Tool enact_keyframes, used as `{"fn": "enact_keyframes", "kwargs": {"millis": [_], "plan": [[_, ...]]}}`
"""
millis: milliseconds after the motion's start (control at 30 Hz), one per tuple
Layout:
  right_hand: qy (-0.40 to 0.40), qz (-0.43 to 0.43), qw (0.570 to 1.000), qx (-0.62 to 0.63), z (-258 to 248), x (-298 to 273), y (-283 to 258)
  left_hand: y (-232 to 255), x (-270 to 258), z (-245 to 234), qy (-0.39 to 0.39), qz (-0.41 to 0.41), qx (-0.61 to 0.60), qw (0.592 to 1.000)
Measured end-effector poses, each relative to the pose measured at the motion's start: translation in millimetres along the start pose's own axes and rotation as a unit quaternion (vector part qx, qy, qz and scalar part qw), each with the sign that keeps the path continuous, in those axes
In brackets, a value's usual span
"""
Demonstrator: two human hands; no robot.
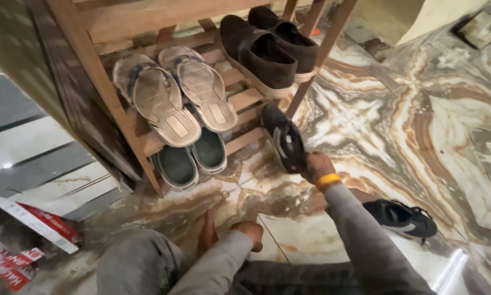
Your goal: The person sits on the floor and organizes several pairs of shoes by picking them up and placing them on a wooden shoe rack. The person handles sandals, slip-ons, and sneakers, arranging them on the shelves.
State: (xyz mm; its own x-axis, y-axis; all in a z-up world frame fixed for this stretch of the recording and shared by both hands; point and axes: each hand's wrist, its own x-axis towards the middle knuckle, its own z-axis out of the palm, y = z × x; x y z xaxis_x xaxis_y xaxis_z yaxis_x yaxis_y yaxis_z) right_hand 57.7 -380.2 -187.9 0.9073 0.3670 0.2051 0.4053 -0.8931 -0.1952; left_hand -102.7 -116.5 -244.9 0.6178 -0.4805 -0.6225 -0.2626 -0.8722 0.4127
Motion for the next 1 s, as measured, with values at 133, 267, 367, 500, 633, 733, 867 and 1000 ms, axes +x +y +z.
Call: {"fn": "enact_keyframes", "kwargs": {"millis": [133,267,367,500,633,733,867,1000], "plan": [[0.019,0.048,0.998,-0.024,-40.3,-77.6,20.1,0.7,2.1,1.4,0.011,-0.003,0.011,1.000],[0.028,0.168,0.981,-0.093,-51.7,-125.4,56.6,5.3,1.7,1.3,0.033,-0.010,0.016,0.999],[0.024,0.304,0.943,-0.135,-28.0,-127.4,90.1,-0.2,-4.9,2.2,0.048,-0.002,0.032,0.998],[0.042,0.393,0.914,-0.092,-5.3,-126.5,113.7,-8.3,-12.3,-6.8,0.128,-0.015,0.001,0.992],[-0.004,0.369,0.925,-0.091,-18.5,-129.4,91.7,-26.0,-18.4,-40.4,0.480,-0.012,-0.015,0.877],[-0.095,0.330,0.936,-0.073,-40.3,-125.9,66.0,-43.1,-14.4,-75.3,0.407,-0.153,-0.113,0.894],[-0.061,0.310,0.948,0.036,-42.6,-147.6,23.4,-72.6,-13.0,-72.7,0.581,-0.130,-0.063,0.801],[-0.188,0.255,0.945,0.081,-32.1,-162.6,-25.9,-81.7,8.0,-64.9,0.552,-0.151,-0.022,0.820]]}}
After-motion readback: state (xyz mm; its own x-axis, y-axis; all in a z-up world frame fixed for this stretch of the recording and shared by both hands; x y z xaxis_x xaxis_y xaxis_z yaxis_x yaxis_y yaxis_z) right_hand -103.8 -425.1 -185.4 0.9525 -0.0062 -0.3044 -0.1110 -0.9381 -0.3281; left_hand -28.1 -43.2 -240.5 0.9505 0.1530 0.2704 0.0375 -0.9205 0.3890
